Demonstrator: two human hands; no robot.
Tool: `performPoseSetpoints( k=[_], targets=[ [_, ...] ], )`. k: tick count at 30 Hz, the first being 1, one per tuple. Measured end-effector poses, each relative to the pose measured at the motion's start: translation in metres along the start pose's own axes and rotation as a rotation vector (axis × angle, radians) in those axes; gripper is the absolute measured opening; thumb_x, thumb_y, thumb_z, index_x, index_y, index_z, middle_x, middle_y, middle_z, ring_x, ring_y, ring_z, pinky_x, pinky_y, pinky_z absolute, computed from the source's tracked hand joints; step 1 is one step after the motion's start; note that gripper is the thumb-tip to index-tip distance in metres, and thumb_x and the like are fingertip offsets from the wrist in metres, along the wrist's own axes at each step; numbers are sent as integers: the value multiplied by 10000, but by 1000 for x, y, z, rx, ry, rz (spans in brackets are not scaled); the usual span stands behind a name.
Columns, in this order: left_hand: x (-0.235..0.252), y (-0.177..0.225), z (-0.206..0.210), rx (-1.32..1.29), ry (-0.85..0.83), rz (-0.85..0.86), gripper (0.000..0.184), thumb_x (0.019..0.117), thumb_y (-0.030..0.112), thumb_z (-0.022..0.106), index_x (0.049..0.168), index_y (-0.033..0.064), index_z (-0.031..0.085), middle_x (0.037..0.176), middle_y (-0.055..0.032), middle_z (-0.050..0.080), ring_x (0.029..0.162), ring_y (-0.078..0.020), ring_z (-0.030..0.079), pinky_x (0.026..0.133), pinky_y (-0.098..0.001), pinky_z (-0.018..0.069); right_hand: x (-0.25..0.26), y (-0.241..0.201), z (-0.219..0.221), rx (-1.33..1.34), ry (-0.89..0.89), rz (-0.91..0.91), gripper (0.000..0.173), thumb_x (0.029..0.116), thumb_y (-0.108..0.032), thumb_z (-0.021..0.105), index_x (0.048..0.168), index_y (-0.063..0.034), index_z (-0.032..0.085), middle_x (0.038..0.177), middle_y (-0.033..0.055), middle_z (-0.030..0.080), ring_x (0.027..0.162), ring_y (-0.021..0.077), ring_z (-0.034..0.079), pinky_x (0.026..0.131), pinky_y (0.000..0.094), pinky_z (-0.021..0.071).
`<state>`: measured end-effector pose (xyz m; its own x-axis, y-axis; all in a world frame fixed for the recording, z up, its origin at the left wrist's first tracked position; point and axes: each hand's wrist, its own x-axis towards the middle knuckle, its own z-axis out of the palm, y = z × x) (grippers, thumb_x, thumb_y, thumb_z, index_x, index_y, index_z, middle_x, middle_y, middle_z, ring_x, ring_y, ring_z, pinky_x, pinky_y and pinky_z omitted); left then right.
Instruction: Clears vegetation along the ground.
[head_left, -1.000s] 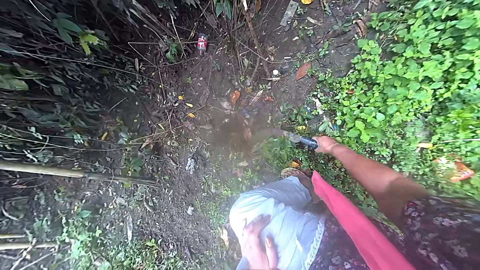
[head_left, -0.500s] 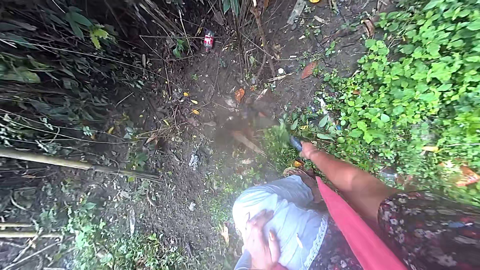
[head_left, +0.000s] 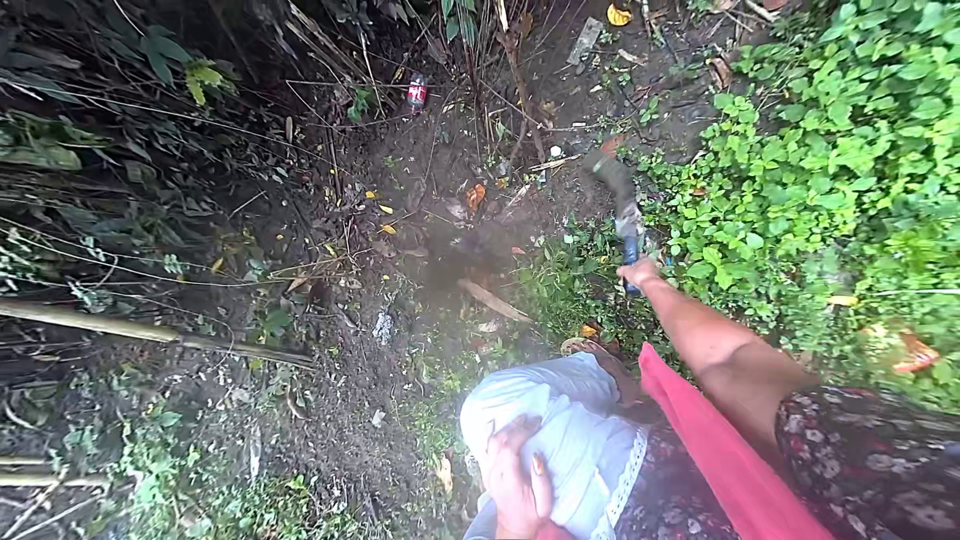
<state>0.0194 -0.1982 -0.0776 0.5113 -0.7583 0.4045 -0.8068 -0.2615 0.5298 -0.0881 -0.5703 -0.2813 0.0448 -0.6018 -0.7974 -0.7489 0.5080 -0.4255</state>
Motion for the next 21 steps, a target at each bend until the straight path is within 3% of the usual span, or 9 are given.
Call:
performPoseSetpoints(
  k=[3,6,9,12,14,17,21],
  targets=[
    [3,0,-1,3,-6,4,495,1075,484,227,1081,173,612,1029,31,718,1100,-69,640,1191,-313,302,-3,11,-15,-499,-175,-47,592,965,-145,705,1489,-11,467,1289,284,633,1101,404,676,980,566,523],
    [3,-2,1,9,9,3,509,1075,489,221,1076,175,622,1018,30,716,1094,-75,641,1189,-324,308,-4,18,-53,-614,-203,-122,575,961,-138,717,1475,-31,482,1210,286,651,973,395,690,897,566,540],
    [1,-1,2,7,18,1,506,1077,473,217,1074,167,620,1015,23,722,1090,-76,650,1191,-327,310,0,33,-61,-414,-153,-77,571,980,-136,702,1482,-21,456,1190,275,653,914,342,701,866,497,567],
    [0,1,2,12,23,-9,504,1076,466,219,1063,162,622,997,18,723,1078,-82,653,1184,-329,319,-17,46,-31,-74,-122,33,585,999,-107,658,1517,-54,392,1227,226,616,856,266,693,772,418,592],
    [-1,1,0,13,22,-20,511,1072,468,221,1064,156,625,999,13,727,1078,-85,655,1185,-331,319,-34,68,-19,-147,-175,36,594,970,-75,675,1501,-20,414,1248,252,618,918,313,695,824,469,586],
    [-3,1,0,20,31,-27,515,1076,468,223,1069,152,629,1004,8,732,1077,-87,659,1182,-333,328,-61,86,-29,-604,-308,-42,649,921,-109,738,1488,15,447,1331,304,607,1182,424,648,1006,587,517],
    [-7,2,1,21,63,-19,494,1075,451,228,1079,147,618,971,6,738,1021,-95,678,1158,-349,367,-88,74,-71,-836,-243,-128,651,933,-202,739,1491,-15,461,1320,292,624,1179,449,652,988,625,520]
  ],
)
